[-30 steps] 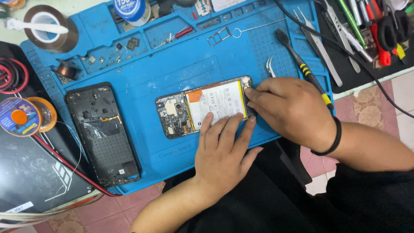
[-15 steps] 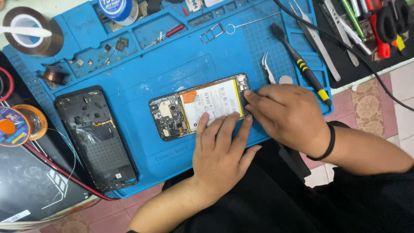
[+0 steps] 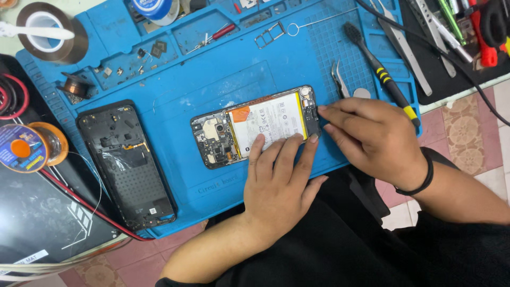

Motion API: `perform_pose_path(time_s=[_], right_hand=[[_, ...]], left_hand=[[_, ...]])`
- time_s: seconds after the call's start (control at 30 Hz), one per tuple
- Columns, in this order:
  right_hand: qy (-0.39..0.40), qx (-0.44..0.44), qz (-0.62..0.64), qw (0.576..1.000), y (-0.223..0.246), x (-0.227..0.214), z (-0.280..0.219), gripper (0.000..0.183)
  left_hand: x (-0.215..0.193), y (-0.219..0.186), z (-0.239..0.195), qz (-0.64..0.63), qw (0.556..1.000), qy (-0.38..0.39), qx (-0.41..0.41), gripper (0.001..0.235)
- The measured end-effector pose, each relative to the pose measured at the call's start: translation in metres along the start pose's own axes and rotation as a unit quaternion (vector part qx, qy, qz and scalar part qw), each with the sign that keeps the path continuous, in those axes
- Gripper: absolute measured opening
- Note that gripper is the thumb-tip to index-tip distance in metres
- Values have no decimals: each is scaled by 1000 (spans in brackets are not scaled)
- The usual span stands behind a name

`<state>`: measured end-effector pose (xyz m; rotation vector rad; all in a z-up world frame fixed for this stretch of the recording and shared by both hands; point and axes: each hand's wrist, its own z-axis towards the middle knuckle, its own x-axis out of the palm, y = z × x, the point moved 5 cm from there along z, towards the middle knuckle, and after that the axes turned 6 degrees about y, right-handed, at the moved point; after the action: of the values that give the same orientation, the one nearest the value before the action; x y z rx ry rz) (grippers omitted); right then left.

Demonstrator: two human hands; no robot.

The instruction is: The person disassembles a smartphone, removes the back cover, and uses a screwdriver to manipulate internal components near the camera module. The person then reattaches the back cover and continues adjusting internal parts.

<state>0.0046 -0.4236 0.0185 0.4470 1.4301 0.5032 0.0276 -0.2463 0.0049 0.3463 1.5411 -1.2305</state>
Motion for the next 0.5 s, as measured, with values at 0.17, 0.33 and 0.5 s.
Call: perform_pose_path(time_s=[0.17,0.33,0.5], right_hand=[[-4,-22,-10,1000,-2,0,0,29],[8,-25,-21,999,-3,1,6,33],[20,-48,-63,997,-1,1,11,34]], left_hand=[[1,-1,3,8,1000,8,-1,65],[1,0,2,4,1000,3,-4,62],[3,2,2,5,1000,5,-7,62]])
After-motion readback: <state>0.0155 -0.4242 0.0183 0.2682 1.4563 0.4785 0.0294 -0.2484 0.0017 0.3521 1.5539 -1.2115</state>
